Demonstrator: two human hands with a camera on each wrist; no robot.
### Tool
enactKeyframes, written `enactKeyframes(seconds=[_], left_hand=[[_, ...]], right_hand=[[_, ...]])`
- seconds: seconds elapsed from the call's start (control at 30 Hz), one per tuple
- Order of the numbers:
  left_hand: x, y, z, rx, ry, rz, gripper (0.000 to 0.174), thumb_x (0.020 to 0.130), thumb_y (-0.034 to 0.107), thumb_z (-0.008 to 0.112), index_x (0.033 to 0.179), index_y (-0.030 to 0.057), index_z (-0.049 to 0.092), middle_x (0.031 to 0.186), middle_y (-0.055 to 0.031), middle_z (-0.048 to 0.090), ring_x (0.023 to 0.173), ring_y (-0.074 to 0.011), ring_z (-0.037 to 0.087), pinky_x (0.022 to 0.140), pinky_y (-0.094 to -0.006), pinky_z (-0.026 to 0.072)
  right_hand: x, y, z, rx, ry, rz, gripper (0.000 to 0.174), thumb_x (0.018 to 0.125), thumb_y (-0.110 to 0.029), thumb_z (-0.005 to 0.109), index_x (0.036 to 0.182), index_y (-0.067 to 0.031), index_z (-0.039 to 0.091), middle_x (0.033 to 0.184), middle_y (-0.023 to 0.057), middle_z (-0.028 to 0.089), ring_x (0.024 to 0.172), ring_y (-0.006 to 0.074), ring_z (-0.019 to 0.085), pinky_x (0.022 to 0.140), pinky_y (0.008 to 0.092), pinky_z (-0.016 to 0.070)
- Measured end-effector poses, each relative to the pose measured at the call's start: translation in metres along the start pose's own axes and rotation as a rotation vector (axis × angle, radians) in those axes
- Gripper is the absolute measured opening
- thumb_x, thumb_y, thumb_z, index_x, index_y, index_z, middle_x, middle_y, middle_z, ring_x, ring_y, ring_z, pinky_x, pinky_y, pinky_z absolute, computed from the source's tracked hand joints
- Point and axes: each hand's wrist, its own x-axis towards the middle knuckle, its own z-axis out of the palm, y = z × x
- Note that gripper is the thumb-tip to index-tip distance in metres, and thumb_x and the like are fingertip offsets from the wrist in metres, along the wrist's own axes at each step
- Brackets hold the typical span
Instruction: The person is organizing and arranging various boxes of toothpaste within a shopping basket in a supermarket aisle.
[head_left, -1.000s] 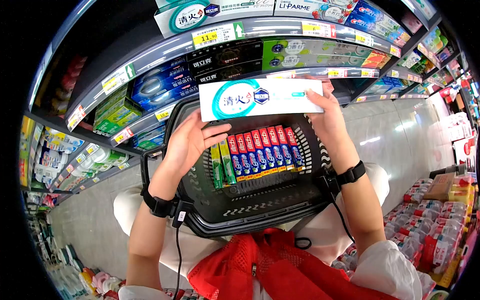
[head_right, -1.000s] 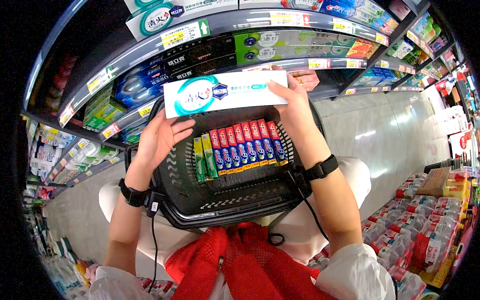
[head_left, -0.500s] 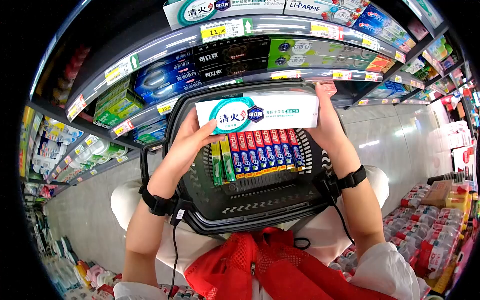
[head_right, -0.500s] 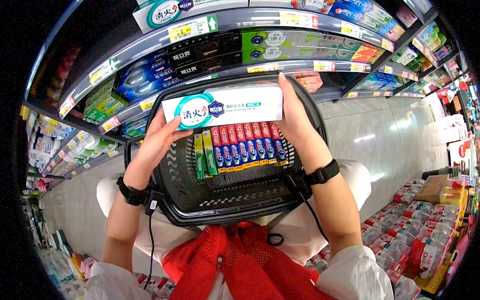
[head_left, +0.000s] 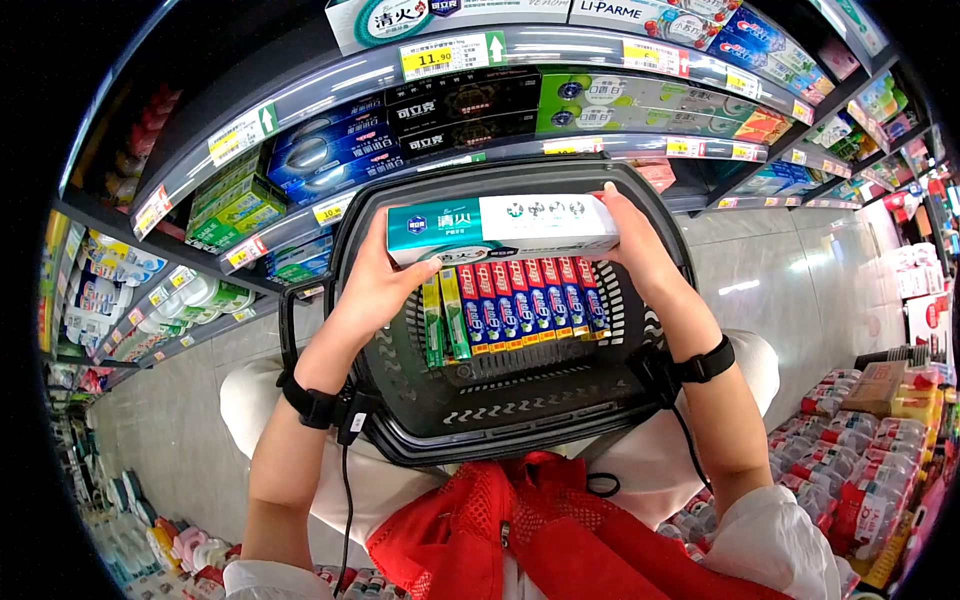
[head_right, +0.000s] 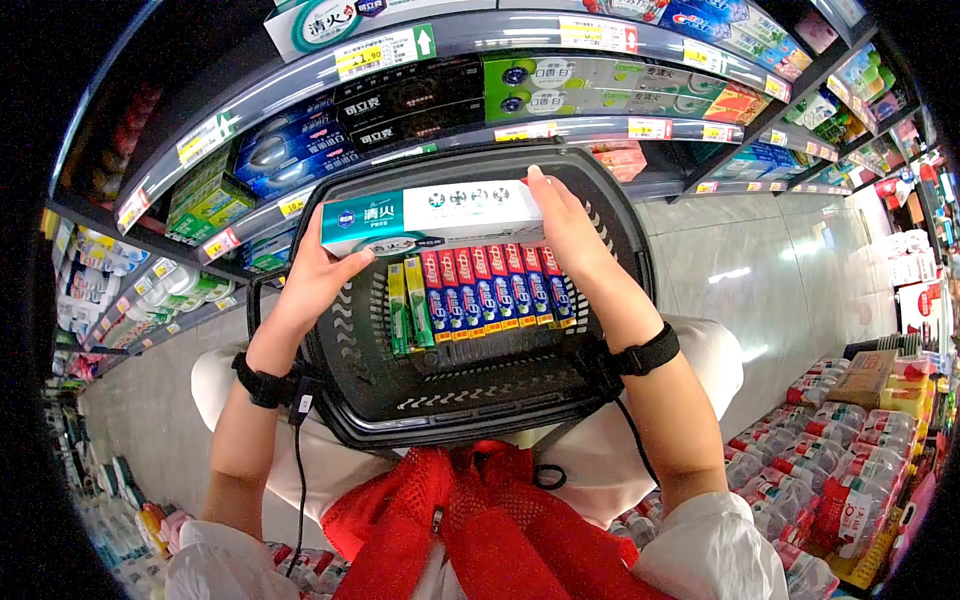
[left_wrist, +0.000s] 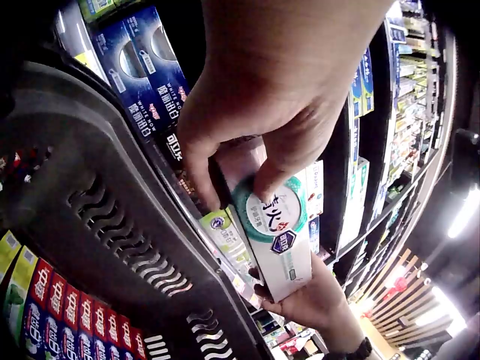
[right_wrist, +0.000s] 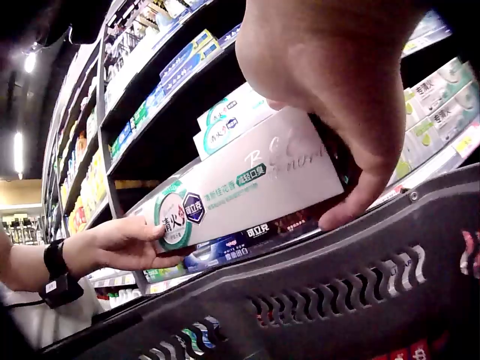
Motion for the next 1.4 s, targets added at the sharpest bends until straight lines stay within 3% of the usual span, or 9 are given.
enactKeyframes(seconds=[0.17, 0.27, 0.37, 0.43, 0.5, 0.73, 0.9, 1.2, 1.4], left_hand=[[0.003, 0.002, -0.004, 0.061, -0.014, 0.077, 0.043, 0.079, 0.008, 0.063, 0.116, 0.0022, 0.042, 0.108, -0.0096, 0.054, 0.100, -0.0136, 0.052, 0.083, -0.0275, 0.0451], [0.002, 0.016, -0.003, -0.191, 0.000, -0.080, 0.041, 0.085, 0.020, 0.059, 0.116, 0.0001, 0.043, 0.107, -0.0113, 0.055, 0.093, -0.0158, 0.057, 0.075, -0.0274, 0.0501], [0.002, 0.019, -0.007, -0.101, 0.072, -0.241, 0.052, 0.090, 0.043, 0.043, 0.117, -0.0021, 0.044, 0.099, -0.0111, 0.059, 0.069, -0.0188, 0.063, 0.065, -0.0274, 0.0531], [0.003, 0.019, -0.011, -0.130, 0.054, -0.251, 0.055, 0.090, 0.046, 0.039, 0.117, -0.0017, 0.044, 0.097, -0.0107, 0.060, 0.068, -0.0183, 0.063, 0.065, -0.0272, 0.0530], [0.003, 0.018, -0.013, -0.148, 0.025, -0.263, 0.063, 0.090, 0.055, 0.027, 0.113, 0.0005, 0.049, 0.101, -0.0101, 0.060, 0.072, -0.0172, 0.063, 0.065, -0.0291, 0.0530], [0.006, 0.012, -0.009, -0.220, 0.021, -0.297, 0.068, 0.090, 0.057, 0.019, 0.116, 0.0004, 0.047, 0.105, -0.0124, 0.058, 0.085, -0.0190, 0.061, 0.069, -0.0327, 0.0533], [0.008, 0.005, -0.014, -0.225, -0.082, -0.311, 0.065, 0.090, 0.055, 0.022, 0.117, 0.0005, 0.045, 0.103, -0.0139, 0.057, 0.085, -0.0190, 0.060, 0.070, -0.0317, 0.0521], [0.004, 0.010, -0.006, -0.241, -0.060, -0.253, 0.048, 0.092, 0.043, 0.032, 0.117, 0.0024, 0.042, 0.102, -0.0130, 0.058, 0.085, -0.0199, 0.060, 0.069, -0.0292, 0.0487], [0.005, 0.006, -0.006, -0.226, -0.081, -0.260, 0.049, 0.093, 0.043, 0.028, 0.119, 0.0025, 0.041, 0.100, -0.0126, 0.058, 0.084, -0.0189, 0.060, 0.067, -0.0274, 0.0479]], right_hand=[[-0.009, -0.017, 0.003, 0.102, 0.007, 0.066, 0.055, 0.092, -0.047, 0.031, 0.121, -0.0028, 0.044, 0.112, 0.0117, 0.054, 0.097, 0.0194, 0.056, 0.068, 0.0288, 0.0497], [-0.007, -0.016, -0.001, 0.178, -0.042, 0.006, 0.052, 0.092, -0.045, 0.032, 0.117, -0.0024, 0.046, 0.102, 0.0110, 0.058, 0.085, 0.0168, 0.059, 0.057, 0.0242, 0.0479], [-0.007, -0.016, -0.004, 0.169, -0.095, 0.016, 0.049, 0.092, -0.044, 0.031, 0.113, -0.0028, 0.048, 0.092, 0.0097, 0.060, 0.070, 0.0127, 0.058, 0.051, 0.0222, 0.0446], [-0.009, -0.016, -0.002, 0.093, -0.050, -0.039, 0.048, 0.092, -0.043, 0.029, 0.109, -0.0028, 0.049, 0.086, 0.0090, 0.060, 0.058, 0.0108, 0.053, 0.049, 0.0234, 0.0433], [-0.007, -0.014, -0.004, 0.117, -0.056, -0.027, 0.049, 0.093, -0.044, 0.029, 0.109, -0.0029, 0.049, 0.084, 0.0086, 0.061, 0.058, 0.0108, 0.053, 0.048, 0.0233, 0.0428], [-0.004, -0.016, -0.001, 0.154, 0.024, 0.085, 0.051, 0.093, -0.046, 0.025, 0.109, -0.0034, 0.050, 0.084, 0.0080, 0.061, 0.061, 0.0115, 0.055, 0.047, 0.0234, 0.0430], [0.003, -0.005, -0.004, 0.124, 0.026, 0.069, 0.057, 0.092, -0.049, 0.022, 0.113, -0.0034, 0.049, 0.090, 0.0086, 0.062, 0.070, 0.0120, 0.058, 0.050, 0.0233, 0.0448], [0.001, -0.010, 0.000, 0.095, 0.121, 0.076, 0.063, 0.091, -0.054, 0.022, 0.118, -0.0033, 0.048, 0.101, 0.0089, 0.060, 0.086, 0.0154, 0.058, 0.065, 0.0271, 0.0468], [0.004, -0.010, -0.006, 0.109, 0.160, 0.080, 0.066, 0.090, -0.056, 0.022, 0.119, -0.0023, 0.047, 0.103, 0.0089, 0.059, 0.088, 0.0153, 0.057, 0.067, 0.0268, 0.0458]])
